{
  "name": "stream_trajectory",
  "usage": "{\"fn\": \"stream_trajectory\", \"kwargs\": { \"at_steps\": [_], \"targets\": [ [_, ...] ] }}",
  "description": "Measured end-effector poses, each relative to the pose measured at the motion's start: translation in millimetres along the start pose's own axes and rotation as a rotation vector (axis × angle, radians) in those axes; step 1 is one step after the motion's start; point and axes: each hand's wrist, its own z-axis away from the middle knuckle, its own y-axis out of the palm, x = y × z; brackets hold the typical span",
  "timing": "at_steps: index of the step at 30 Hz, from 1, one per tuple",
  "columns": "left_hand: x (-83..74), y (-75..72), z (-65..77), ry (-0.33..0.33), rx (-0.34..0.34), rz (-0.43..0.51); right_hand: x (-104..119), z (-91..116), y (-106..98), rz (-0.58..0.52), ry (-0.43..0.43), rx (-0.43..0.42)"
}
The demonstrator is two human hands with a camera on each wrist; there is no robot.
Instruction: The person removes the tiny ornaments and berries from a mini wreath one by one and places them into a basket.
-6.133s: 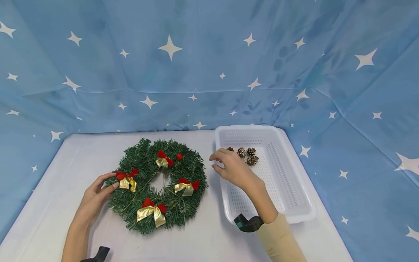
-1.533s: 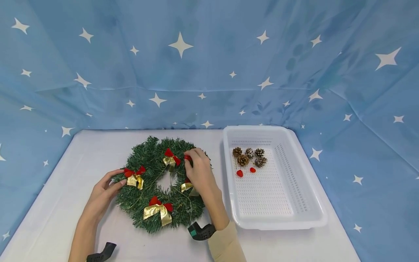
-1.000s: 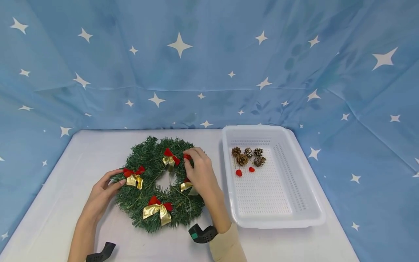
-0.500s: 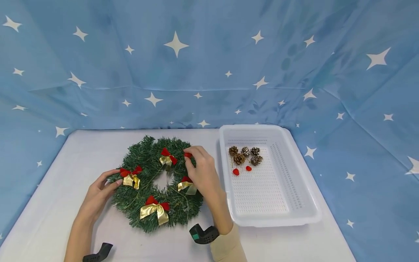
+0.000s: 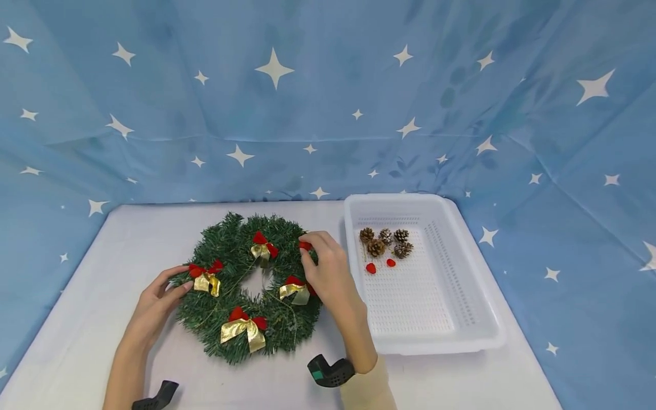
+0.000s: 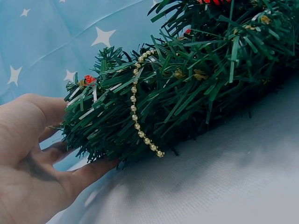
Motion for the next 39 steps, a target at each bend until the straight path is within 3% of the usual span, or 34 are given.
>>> {"fn": "stream_trajectory", "kwargs": {
  "at_steps": [19,39],
  "targets": [
    [-1.0,-2.3,0.0,0.004,0.018,0.014,-24.0,15.5,-25.3,0.061,0.079,-0.008],
    [-1.0,-1.4,-0.3,0.005,0.020,0.031,-50.2,29.8,-52.8,0.152,0.097,-0.012]
  ]
}}
